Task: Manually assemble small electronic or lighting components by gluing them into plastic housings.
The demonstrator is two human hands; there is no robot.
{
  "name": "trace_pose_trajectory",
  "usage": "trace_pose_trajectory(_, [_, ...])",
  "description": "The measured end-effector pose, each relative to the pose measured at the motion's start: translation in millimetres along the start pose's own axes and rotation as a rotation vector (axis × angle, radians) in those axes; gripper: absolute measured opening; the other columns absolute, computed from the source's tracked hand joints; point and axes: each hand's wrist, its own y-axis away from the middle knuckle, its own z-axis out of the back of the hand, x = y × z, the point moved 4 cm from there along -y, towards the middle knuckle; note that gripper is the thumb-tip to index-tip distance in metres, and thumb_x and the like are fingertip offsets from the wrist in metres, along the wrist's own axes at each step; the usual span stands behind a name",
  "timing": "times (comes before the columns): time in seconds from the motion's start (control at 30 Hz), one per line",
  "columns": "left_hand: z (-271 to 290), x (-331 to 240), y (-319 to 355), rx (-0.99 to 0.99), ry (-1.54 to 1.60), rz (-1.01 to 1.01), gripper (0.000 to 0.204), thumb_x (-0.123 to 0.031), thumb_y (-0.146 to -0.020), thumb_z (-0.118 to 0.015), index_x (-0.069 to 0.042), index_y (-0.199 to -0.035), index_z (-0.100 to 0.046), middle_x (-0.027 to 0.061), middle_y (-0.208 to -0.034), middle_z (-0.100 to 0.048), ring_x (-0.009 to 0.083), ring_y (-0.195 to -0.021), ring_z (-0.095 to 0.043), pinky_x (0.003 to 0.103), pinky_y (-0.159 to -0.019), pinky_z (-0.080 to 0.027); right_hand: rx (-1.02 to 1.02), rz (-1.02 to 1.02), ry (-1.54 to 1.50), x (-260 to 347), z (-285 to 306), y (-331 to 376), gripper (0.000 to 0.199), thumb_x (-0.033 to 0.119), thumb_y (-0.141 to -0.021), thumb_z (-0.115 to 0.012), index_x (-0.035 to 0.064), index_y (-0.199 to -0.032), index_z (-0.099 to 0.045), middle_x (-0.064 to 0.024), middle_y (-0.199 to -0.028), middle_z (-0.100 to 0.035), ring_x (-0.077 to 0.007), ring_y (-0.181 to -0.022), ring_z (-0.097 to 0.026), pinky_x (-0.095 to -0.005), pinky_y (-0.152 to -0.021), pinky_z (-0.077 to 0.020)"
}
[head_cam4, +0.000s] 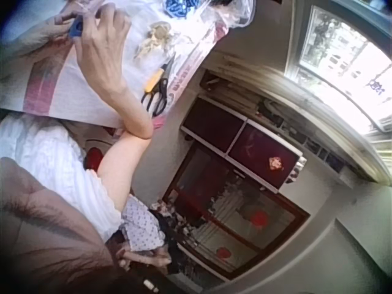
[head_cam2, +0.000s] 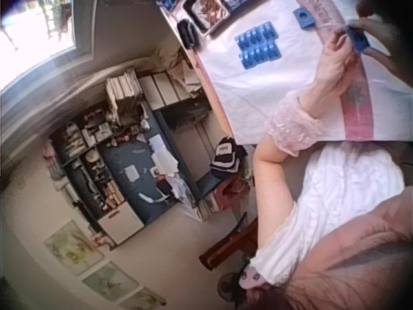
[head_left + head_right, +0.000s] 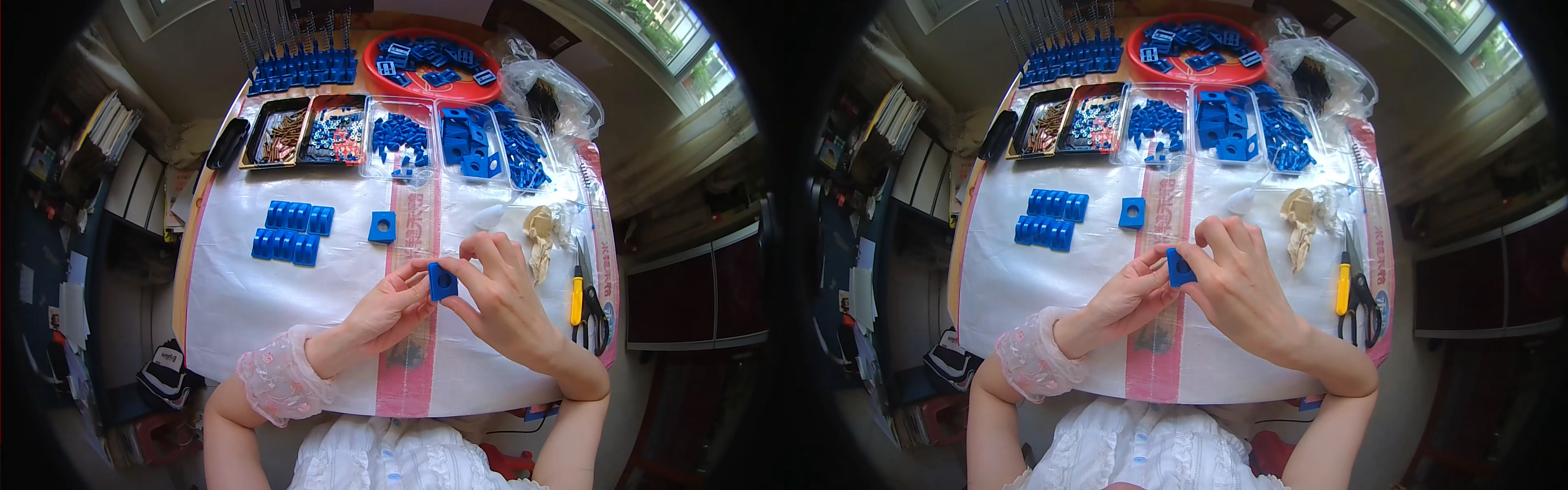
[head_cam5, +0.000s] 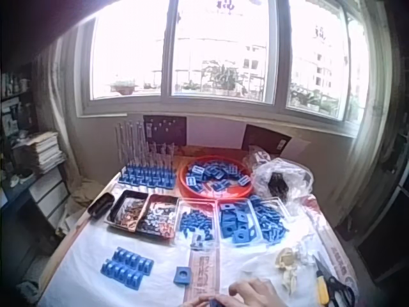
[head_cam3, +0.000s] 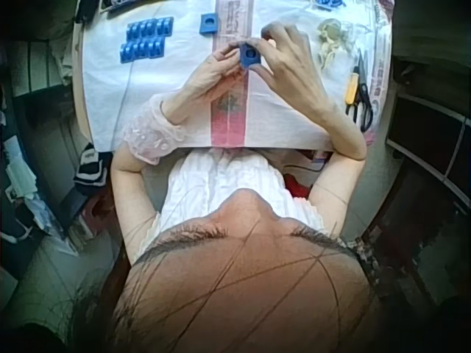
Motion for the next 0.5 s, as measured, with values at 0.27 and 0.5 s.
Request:
trace_pose_trajectory(0.27, [2.6,0.2,0.4,-0.003,-0.005,0.009,0.035,-0.016,-0.103,-0.062,-0.011,-0.136,-0.053,0.0006,-0.120,-0.064,0.0075,-0.110,-0.059,0.023,-0.093,-0.049,-0.001,0.005,0.007,0.4,-1.0,-0.2,0.048,0.013,-0.073,-0.082,0.0056,-0.117,-0.064,-0.0097,-0.109,-0.051,-0.0286,-0.109,-0.048,-0.0425,-0.093,-0.0370])
trace_pose_trajectory(0.5, [-0.8,-1.0,0.3,0.007,0.001,0.018,0.036,-0.017,-0.102,-0.063,-0.010,-0.136,-0.053,0.0022,-0.121,-0.063,0.0090,-0.111,-0.060,0.024,-0.097,-0.049,-0.002,-0.002,0.007,0.7,-0.2,0.6,0.048,0.013,-0.073,-0.082,0.0055,-0.117,-0.064,-0.0095,-0.109,-0.051,-0.0286,-0.109,-0.048,-0.0425,-0.094,-0.0372])
